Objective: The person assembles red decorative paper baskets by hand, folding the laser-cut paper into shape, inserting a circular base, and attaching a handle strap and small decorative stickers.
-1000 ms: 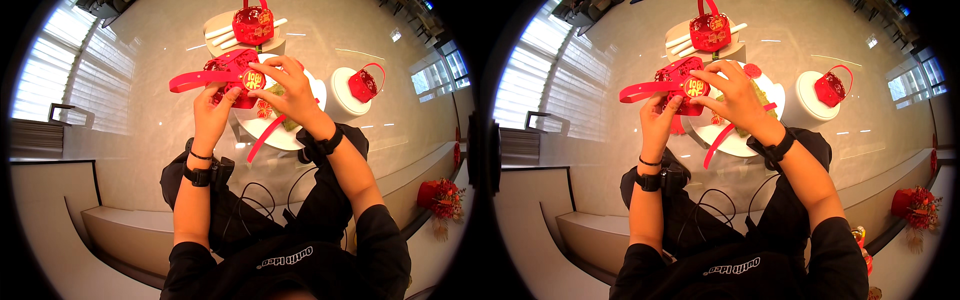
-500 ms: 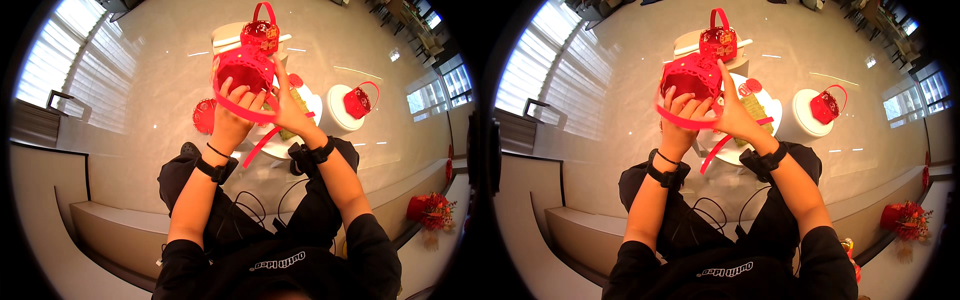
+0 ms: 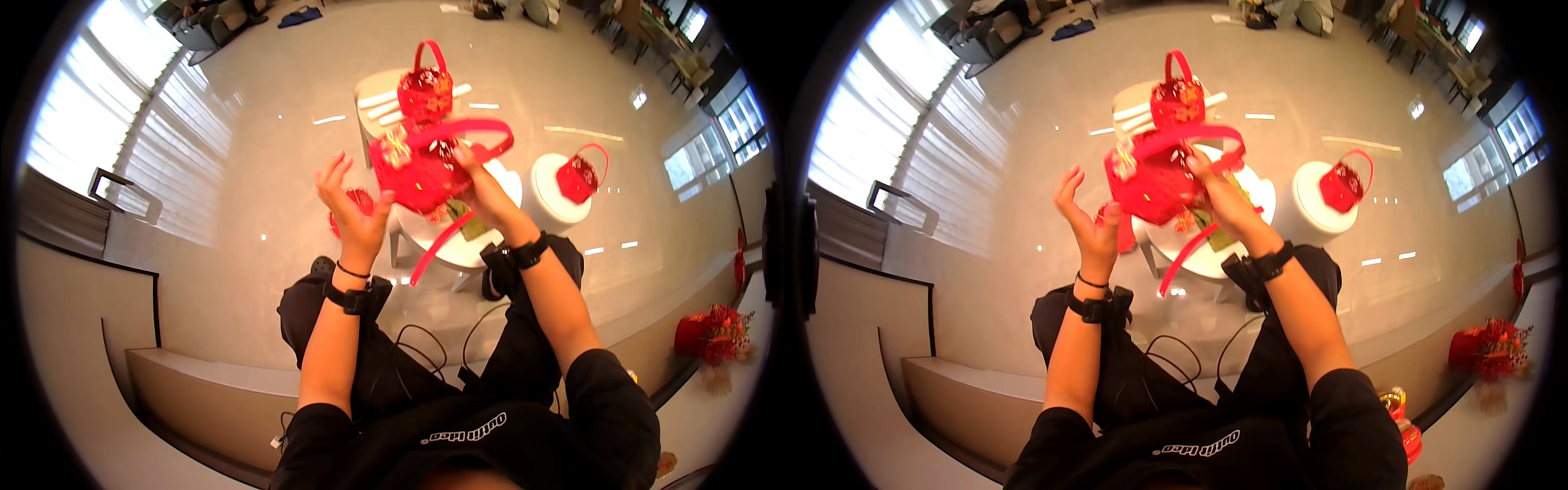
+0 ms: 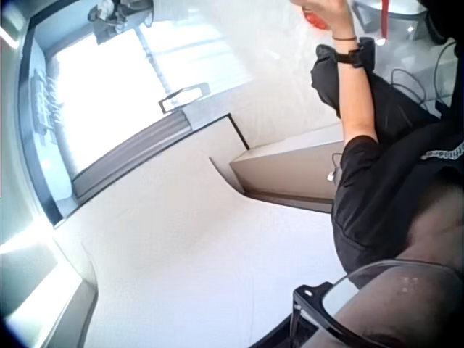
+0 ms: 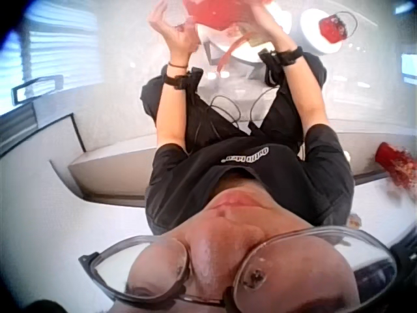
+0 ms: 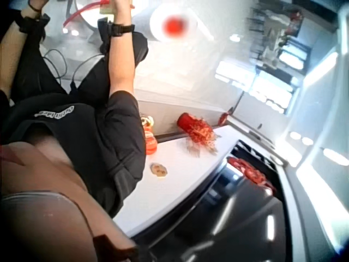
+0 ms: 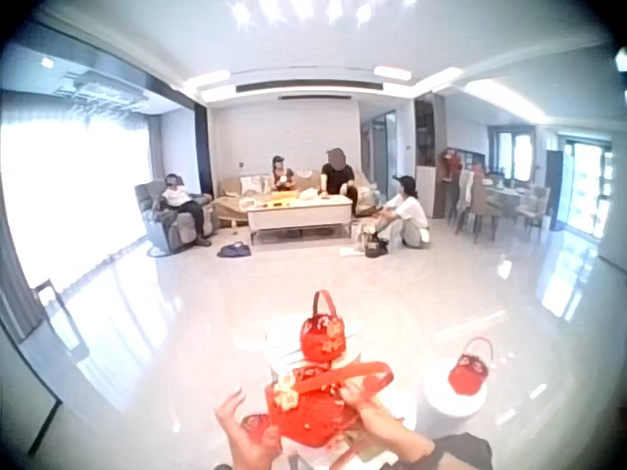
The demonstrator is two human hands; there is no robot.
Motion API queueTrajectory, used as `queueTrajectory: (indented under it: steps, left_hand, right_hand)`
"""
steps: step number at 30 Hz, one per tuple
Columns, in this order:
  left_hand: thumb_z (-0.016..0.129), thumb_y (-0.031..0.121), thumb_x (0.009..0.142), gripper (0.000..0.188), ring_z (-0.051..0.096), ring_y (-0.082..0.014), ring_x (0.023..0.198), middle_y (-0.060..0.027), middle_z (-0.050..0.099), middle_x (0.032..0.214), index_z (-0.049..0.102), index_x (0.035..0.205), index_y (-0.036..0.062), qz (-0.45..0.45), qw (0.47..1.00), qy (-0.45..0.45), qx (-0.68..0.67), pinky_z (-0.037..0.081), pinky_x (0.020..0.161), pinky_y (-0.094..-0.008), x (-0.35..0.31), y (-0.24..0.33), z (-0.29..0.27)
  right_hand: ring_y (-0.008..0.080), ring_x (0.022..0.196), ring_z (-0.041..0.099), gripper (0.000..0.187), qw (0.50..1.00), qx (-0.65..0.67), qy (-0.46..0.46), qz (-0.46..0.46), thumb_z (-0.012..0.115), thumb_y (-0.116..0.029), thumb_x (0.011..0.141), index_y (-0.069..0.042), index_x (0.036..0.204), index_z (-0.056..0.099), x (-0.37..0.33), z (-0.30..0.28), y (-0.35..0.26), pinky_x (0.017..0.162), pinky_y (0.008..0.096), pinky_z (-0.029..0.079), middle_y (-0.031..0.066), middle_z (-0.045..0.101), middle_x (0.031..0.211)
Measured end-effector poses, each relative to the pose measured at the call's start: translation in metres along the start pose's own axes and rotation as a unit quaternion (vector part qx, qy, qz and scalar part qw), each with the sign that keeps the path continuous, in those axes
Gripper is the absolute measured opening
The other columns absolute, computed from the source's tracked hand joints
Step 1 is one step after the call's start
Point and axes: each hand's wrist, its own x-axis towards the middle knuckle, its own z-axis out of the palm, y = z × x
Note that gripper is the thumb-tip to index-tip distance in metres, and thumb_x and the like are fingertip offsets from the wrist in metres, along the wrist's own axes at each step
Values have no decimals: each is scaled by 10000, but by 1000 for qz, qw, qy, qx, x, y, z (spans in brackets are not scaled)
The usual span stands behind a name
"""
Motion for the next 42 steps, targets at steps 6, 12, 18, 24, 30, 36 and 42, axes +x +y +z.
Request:
queueTrajectory:
  steps: [6,12,18,24,30,36,42]
  left_hand:
    - [453,620,945,771,417,-311,1346,-136,383,1488,303,1474,80,-410,653,-123,-624,396,1085,-469,-6,-15,14]
    - [410,645,932,731,441,-318,1326,-115,431,1461,367,1453,134,-467,552,-112,-682,388,1074,-538,-3,12,7]
    - [327,725,888,785,436,-338,1328,-87,428,1470,385,1453,183,-486,542,-74,-682,402,1046,-561,1,10,12]
    - [312,747,881,809,402,-352,1351,-101,403,1487,371,1464,190,-492,479,-119,-717,389,1046,-583,-3,-1,21]
    - [284,807,854,883,394,-363,1349,-117,393,1490,327,1486,192,-513,514,-110,-678,357,1056,-615,-6,-1,33]
    - [325,873,780,979,364,-360,1359,-114,374,1493,314,1485,194,-483,569,-75,-662,328,1081,-607,-7,13,40]
    - [426,812,810,899,400,-331,1325,-94,397,1477,351,1464,200,-469,598,-40,-649,327,1082,-608,-3,17,44]
  right_hand:
    - [156,1218,523,503,975,-208,63,-37,370,-369,1051,16,1348,499,9,-1,11,1032,293,405,101,585,1275]
    - [178,1256,492,543,994,-93,-38,-53,334,-400,1052,16,1352,511,17,11,18,1095,312,325,121,571,1315]
    - [239,1440,273,778,968,-132,-142,-158,562,-440,947,-81,1541,209,12,0,8,1167,368,229,139,266,1565]
    - [295,1427,286,1196,946,-204,-136,-212,900,-311,645,-151,1553,138,7,2,2,1160,398,260,192,305,1511]
    - [300,1337,397,1138,952,-248,-42,-176,893,-324,653,-161,1531,188,0,1,7,1113,410,338,211,365,1436]
    - [273,1232,499,1035,970,-189,12,-155,862,-337,708,-113,1496,230,5,4,21,1024,382,442,207,426,1385]
    - [247,1164,532,951,933,-310,39,-177,822,-366,750,-117,1494,286,4,7,22,956,360,489,164,422,1382]
